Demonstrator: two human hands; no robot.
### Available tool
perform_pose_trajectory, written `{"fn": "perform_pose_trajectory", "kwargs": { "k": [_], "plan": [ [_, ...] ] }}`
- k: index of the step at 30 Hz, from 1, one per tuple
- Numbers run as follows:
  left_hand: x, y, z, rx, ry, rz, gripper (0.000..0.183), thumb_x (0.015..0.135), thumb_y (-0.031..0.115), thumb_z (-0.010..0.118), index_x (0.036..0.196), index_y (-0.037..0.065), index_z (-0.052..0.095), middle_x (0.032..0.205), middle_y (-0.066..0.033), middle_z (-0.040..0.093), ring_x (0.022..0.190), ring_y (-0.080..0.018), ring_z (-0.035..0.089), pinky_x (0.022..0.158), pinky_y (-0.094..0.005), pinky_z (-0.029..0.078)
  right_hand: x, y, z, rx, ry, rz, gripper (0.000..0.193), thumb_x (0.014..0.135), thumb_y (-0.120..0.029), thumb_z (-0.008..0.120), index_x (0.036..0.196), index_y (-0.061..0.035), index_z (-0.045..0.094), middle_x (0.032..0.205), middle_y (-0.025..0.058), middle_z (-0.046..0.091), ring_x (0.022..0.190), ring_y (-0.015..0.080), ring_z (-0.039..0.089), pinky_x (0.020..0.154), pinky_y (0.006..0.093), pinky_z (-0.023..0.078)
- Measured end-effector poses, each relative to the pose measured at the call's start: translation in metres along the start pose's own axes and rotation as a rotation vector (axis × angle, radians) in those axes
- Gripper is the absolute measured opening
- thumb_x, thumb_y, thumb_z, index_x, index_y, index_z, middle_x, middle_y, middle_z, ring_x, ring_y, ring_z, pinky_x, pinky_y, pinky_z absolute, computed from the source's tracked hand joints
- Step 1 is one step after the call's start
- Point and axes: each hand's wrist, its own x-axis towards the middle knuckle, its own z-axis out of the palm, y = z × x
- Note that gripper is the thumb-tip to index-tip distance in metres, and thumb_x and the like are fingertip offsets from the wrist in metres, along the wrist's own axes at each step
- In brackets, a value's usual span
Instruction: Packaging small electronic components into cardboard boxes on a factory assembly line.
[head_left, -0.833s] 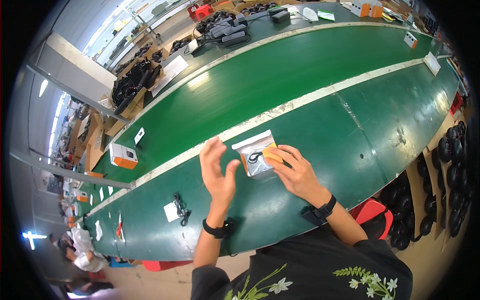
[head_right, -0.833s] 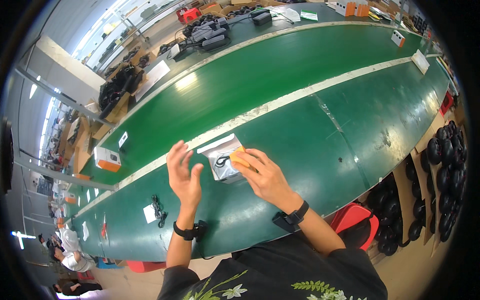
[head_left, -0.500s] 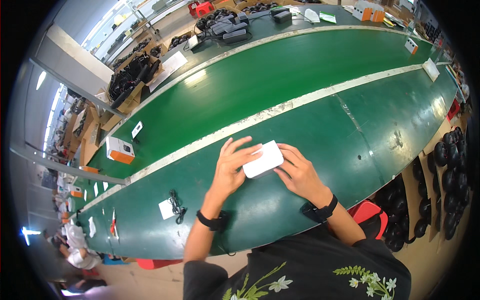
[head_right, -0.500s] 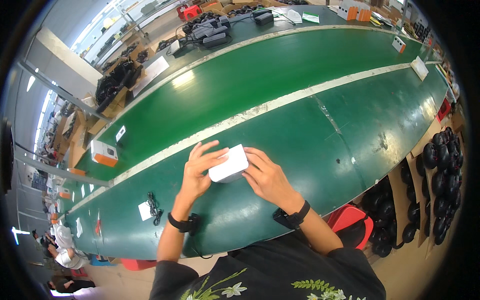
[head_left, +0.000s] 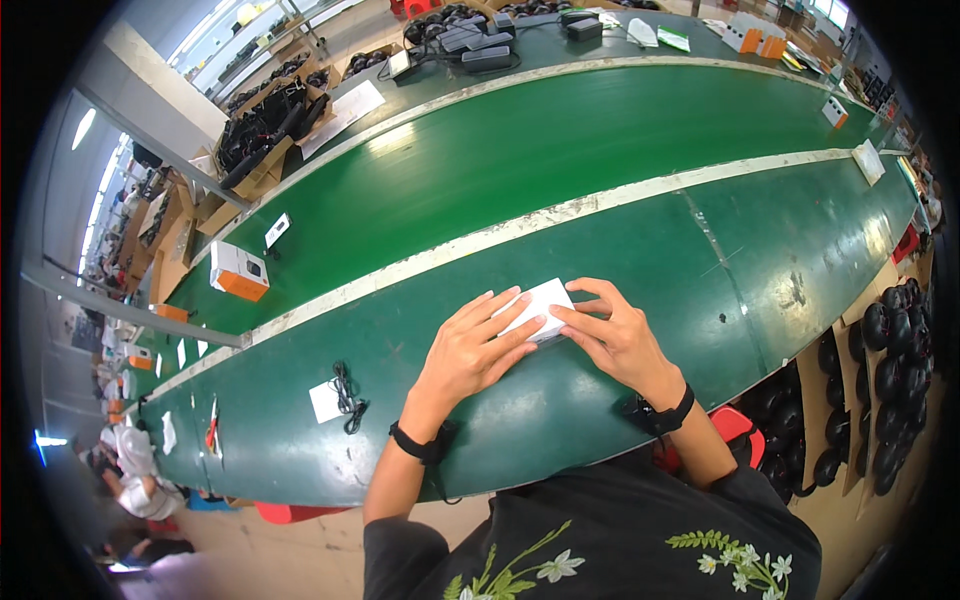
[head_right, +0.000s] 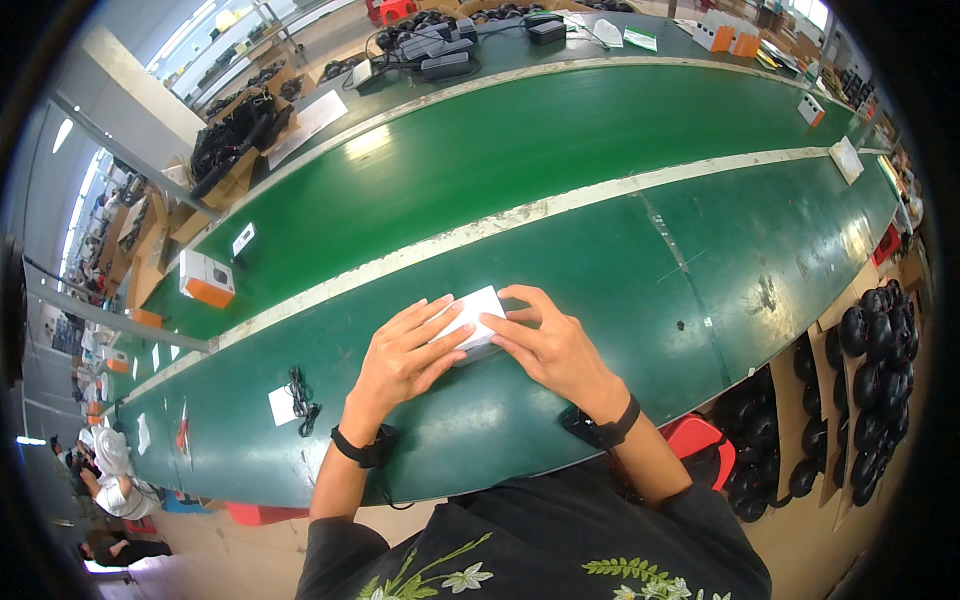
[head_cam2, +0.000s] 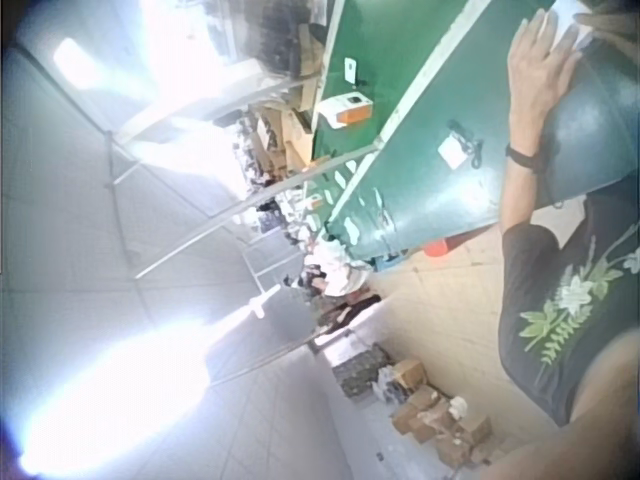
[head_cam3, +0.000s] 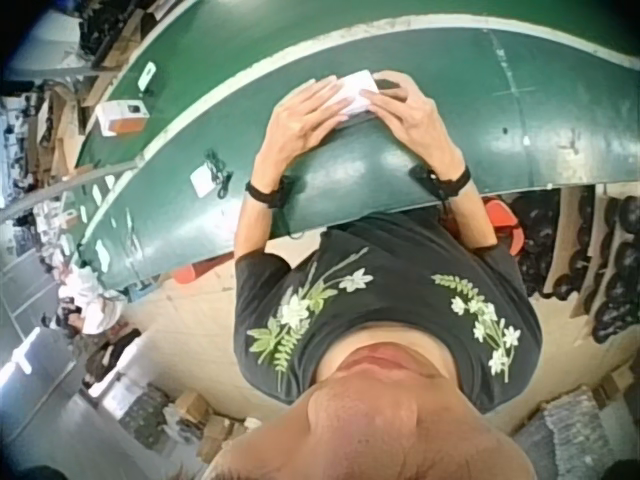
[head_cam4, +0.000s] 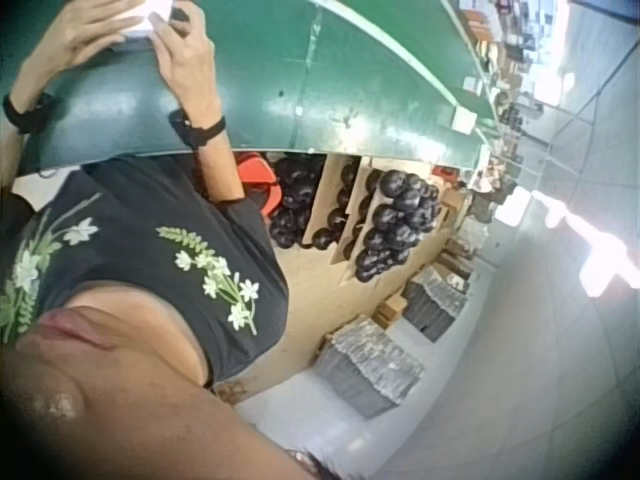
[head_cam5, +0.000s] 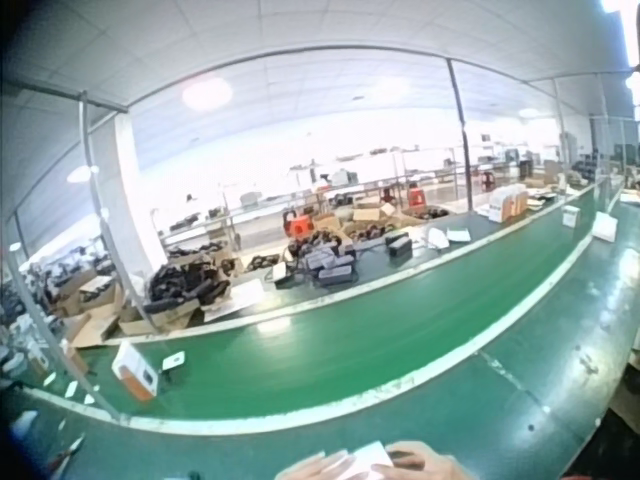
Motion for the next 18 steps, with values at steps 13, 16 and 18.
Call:
{"fn": "perform_pose_trajectory", "kwargs": {
  "k": [13, 16, 18],
  "plan": [
    [-0.011, -0.012, -0.001, -0.069, -0.016, 0.070, 0.050, 0.097, 0.022, 0.083, 0.145, 0.015, 0.076, 0.156, -0.0124, 0.068, 0.145, -0.0367, 0.065, 0.115, -0.0475, 0.059, 0.003, -0.014, -0.006, -0.239, -0.083, 0.012, 0.037, 0.084, -0.011, 0.093, 0.121, -0.0149, 0.087, 0.127, 0.0090, 0.076, 0.086, 0.0208, 0.077, 0.065, 0.0349, 0.061],
    [-0.020, -0.004, -0.008, -0.076, -0.111, 0.031, 0.060, 0.098, 0.023, 0.083, 0.155, 0.014, 0.067, 0.166, -0.0129, 0.060, 0.154, -0.0360, 0.056, 0.122, -0.0490, 0.053, -0.003, -0.015, -0.004, -0.199, -0.127, 0.030, 0.044, 0.081, -0.011, 0.096, 0.123, -0.0148, 0.086, 0.142, 0.0140, 0.072, 0.112, 0.0258, 0.076, 0.073, 0.0355, 0.064],
    [-0.029, -0.008, 0.003, -0.058, -0.121, 0.022, 0.068, 0.100, 0.030, 0.080, 0.163, 0.014, 0.058, 0.174, -0.0126, 0.051, 0.161, -0.0354, 0.048, 0.127, -0.0509, 0.048, -0.005, -0.007, 0.000, -0.120, -0.052, -0.015, 0.051, 0.078, -0.011, 0.098, 0.127, -0.0132, 0.085, 0.156, 0.0201, 0.063, 0.136, 0.0328, 0.068, 0.087, 0.0387, 0.066]
  ]
}}
